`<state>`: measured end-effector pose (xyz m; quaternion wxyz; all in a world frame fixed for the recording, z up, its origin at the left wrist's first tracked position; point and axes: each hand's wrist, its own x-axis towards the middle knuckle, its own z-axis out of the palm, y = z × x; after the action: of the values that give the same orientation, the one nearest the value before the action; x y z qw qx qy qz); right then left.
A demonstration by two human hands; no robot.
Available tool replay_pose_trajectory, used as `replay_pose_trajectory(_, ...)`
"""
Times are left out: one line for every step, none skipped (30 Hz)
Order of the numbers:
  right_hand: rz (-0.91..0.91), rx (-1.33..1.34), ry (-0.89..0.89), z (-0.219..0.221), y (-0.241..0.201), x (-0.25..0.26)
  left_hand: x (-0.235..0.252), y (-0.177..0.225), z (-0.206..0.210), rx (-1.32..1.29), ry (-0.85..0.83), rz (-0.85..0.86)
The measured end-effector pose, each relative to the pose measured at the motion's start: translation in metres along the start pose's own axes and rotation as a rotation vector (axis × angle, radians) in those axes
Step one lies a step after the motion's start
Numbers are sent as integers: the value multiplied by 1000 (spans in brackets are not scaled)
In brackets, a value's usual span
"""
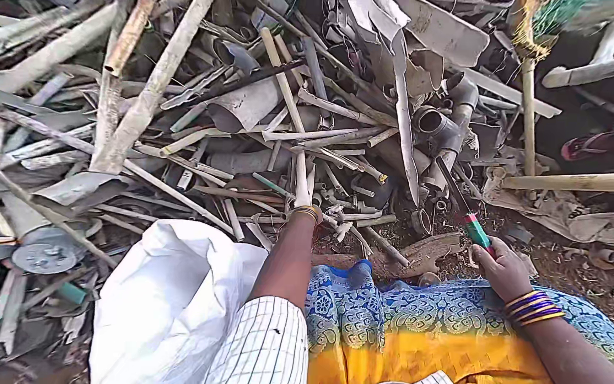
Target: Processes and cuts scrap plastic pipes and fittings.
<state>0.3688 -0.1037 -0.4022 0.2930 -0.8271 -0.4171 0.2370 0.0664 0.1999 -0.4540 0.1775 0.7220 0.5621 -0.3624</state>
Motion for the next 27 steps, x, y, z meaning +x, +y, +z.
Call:
replay_pose_trajectory(15,10,11,1,4,3,20,-2,10,-108,55,-40)
replay_pose_trajectory(35,29,20,2,8,6,36,-1,18,-185,50,-61)
replay_pose_trajectory(55,55,36,3,13,10,45,6,23,-245,39,-76)
replay_pose_trajectory(77,76,51,3,17,13,53,14,29,-383,48,-115)
replay_pose_trajectory(103,101,56,4,21,16,57,20,34,-605,102,-185)
replay_pose_trajectory(127,131,56,5,23,18,63,23,40,-819,191,-251)
replay_pose_trajectory(150,169,52,5,24,21,71,24,48,-963,284,-300)
replay_pose_trajectory(164,200,57,6,25,22,80,24,55,-1026,342,-335)
replay_pose_trajectory(176,229,58,7,26,24,87,23,60,-1042,361,-353)
replay_pose_trajectory(191,257,57,7,25,25,90,23,59,-1052,362,-357)
replay_pose_trajectory(213,285,52,6,25,26,91,24,55,-1047,353,-361)
replay_pose_trajectory(230,315,54,6,25,27,92,24,51,-1039,348,-368)
replay_pose_trajectory(238,341,58,7,25,28,94,25,45,-1034,355,-380)
replay_pose_trajectory(243,361,60,7,25,30,97,25,39,-1037,368,-388)
replay_pose_trajectory(249,372,61,6,25,31,100,26,36,-1029,376,-397)
replay_pose_trajectory(255,381,62,6,25,30,103,27,35,-1008,379,-407)
replay_pose_trajectory(259,387,64,5,25,30,107,28,36,-993,383,-419)
replay_pose_trajectory(262,393,68,5,26,29,111,28,38,-981,379,-422)
replay_pose_trajectory(261,402,73,4,26,28,115,27,40,-980,363,-420)
replay_pose_trajectory(260,406,72,3,26,28,118,26,42,-991,361,-410)
replay_pose_trajectory(260,409,69,2,26,27,120,25,47,-1032,387,-395)
replay_pose_trajectory(257,408,67,1,25,26,117,24,50,-1078,408,-376)
replay_pose_trajectory(252,401,65,-1,25,25,111,24,52,-1093,410,-346)
replay_pose_trajectory(245,391,60,-4,25,24,104,27,54,-1078,392,-312)
replay_pose_trajectory(241,390,58,-6,25,24,97,34,54,-1060,382,-292)
replay_pose_trajectory(238,391,59,-8,24,24,89,42,55,-1056,384,-280)
replay_pose_trajectory(237,388,58,-9,24,23,80,52,57,-1049,389,-275)
